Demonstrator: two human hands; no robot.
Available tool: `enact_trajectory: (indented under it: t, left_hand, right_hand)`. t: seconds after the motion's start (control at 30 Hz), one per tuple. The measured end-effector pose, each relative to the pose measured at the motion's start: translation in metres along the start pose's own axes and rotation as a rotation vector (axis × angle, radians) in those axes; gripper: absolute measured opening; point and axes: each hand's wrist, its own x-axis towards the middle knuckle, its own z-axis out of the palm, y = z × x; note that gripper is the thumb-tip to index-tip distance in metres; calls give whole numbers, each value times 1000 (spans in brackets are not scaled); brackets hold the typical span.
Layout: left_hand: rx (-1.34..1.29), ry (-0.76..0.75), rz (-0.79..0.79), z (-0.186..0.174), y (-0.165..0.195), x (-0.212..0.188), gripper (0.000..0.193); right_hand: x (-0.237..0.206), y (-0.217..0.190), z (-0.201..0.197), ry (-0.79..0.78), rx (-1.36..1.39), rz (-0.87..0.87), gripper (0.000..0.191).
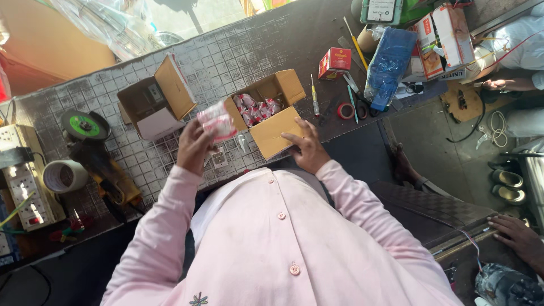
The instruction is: The person retrieves a box of electrical sockets from a shelf and moves to a workbench. They unpack the sockets and use a screwdriver to tighten the internal screws of the components.
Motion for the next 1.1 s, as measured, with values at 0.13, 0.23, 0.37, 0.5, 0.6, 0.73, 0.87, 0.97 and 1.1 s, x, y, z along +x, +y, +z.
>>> enact_trajectory:
  t: [0.13,0.23,0.37,0.5,0.6,0.73,0.87,0.97,1.1]
  left_hand:
    - [-39,-18,-9,-5,-25,-29,50]
    - [-28,-18,-1,-2,-33,-32,50]
    - [-19,-65,15,13,-45,-31,47]
    - [-18,-83,-17,35,-67,-18,45]
    - [-22,-96,-52,55,-91,1,46]
    - [94,-150,-114,91,-116,36,43]
    - [716,-7,308,112,-108,50,42]
    - [869,-143,517,119,-86,58,27]
    - [943,-259,604,126,-72,67,16]
  right_hand:
    - [28,6,38,38,-5,18,45]
    - [77,0,52,48,-55,-34,40]
    - [143,-14,43,166,-187,-134,52]
    - [138,-10,26,291,18,-65,55]
    - [85,-2,28,5,655,247,48]
    - [23,11,43,-317,1289,493,78]
    - [17,28,51,-130,1217,595,75]
    - [23,35,39,-117,1168,673,72]
    - [30,29,29,-147,1173,733,72]
